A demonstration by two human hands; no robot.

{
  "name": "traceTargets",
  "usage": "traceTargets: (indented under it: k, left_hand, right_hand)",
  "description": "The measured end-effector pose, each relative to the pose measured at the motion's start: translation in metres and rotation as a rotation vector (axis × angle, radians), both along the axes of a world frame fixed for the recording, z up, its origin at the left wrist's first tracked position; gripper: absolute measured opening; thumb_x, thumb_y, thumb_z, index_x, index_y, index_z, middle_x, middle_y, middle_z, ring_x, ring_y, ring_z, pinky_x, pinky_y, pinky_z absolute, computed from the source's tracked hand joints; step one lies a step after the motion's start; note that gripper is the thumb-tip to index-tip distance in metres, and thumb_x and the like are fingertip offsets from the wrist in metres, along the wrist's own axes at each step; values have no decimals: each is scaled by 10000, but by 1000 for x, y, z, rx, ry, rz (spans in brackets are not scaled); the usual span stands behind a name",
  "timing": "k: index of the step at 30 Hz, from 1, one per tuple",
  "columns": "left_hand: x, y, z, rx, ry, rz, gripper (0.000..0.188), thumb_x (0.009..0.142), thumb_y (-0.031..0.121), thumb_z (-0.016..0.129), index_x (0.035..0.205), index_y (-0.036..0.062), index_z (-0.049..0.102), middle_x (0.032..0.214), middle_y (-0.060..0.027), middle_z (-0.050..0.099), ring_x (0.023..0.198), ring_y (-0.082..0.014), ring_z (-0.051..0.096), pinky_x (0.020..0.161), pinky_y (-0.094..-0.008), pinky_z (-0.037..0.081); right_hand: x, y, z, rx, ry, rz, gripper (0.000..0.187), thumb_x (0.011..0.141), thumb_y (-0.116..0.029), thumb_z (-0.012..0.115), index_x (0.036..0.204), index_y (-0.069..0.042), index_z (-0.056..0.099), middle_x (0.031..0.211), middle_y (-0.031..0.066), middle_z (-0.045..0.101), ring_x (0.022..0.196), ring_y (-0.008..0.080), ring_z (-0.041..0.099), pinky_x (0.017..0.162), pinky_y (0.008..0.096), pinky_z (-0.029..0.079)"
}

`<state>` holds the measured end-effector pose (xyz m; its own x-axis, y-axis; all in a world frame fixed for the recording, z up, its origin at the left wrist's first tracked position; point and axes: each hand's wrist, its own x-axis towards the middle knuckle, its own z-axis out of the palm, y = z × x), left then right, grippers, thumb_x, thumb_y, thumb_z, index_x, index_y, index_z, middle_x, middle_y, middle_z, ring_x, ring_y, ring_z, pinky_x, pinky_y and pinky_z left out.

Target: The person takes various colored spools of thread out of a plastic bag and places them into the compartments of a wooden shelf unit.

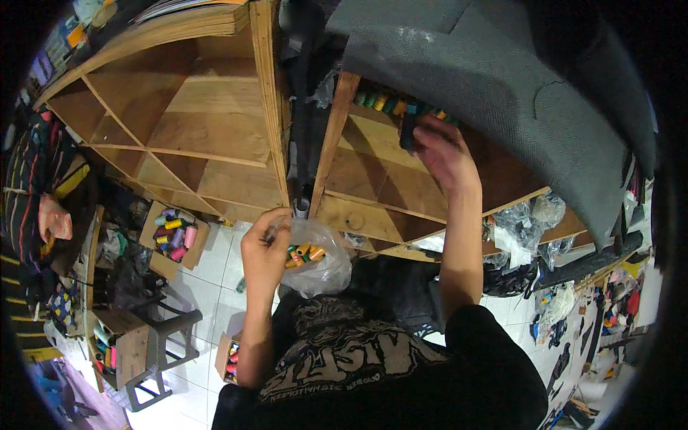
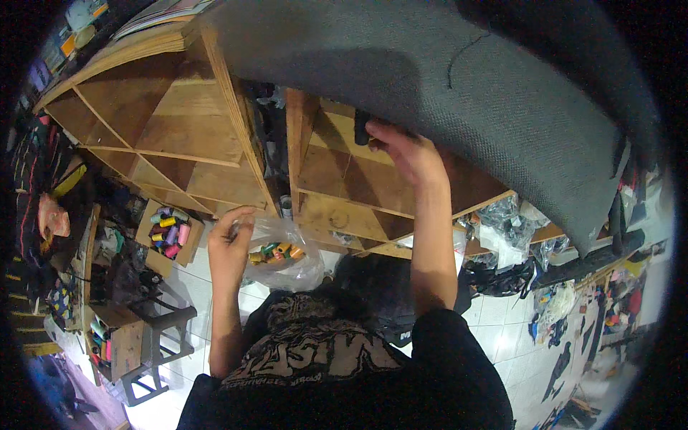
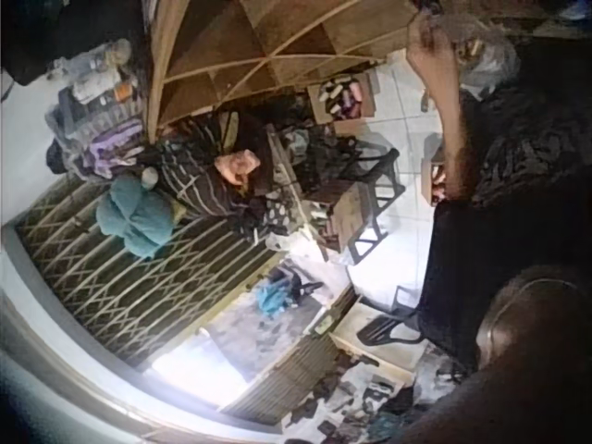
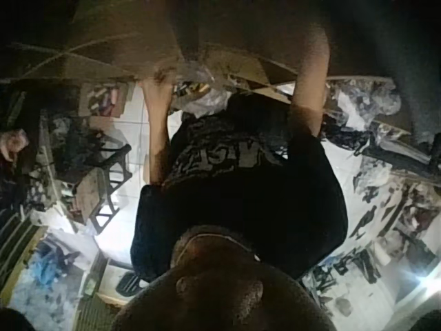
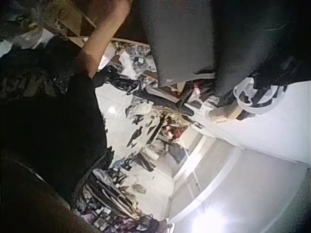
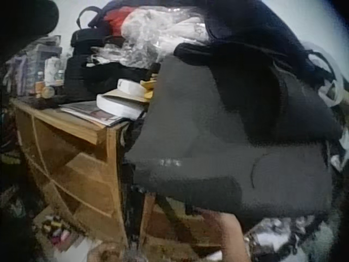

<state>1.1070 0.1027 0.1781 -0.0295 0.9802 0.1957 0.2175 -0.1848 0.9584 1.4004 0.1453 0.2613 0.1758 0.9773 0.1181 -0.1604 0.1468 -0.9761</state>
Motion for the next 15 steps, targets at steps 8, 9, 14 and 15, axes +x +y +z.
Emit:
traceTargets:
  k: [8,9,14,15]
  left_hand:
    - [4,-1,42,-112,-4,-105,140,840,100,586,953,42,646,694,-7,585,615,-48,464,544,-202,378]
    - [5,-2,44,-96,-33,-134,141,838,100,588,951,36,645,694,-4,586,616,-46,463,545,-200,378]
    - [2,-1,35,27,-126,-156,149,830,96,598,950,19,639,700,-4,582,613,-44,456,540,-201,377]
    - [-4,-5,37,-76,-112,-127,164,831,113,602,963,24,641,698,14,569,582,-37,444,518,-195,353]
  right_hand:
    - [-33,-12,18,-93,88,490,342,867,-222,517,1063,58,531,890,179,626,805,260,634,648,292,474]
    - [-35,-13,18,-94,91,493,342,867,-222,517,1063,58,531,890,179,626,805,260,634,648,292,474]
    - [-52,-18,17,-50,230,381,264,871,-139,536,1082,19,537,866,121,638,819,243,621,653,288,488]
    - [-46,-16,8,-48,230,379,264,871,-139,536,1082,19,537,866,121,638,819,243,621,653,288,488]
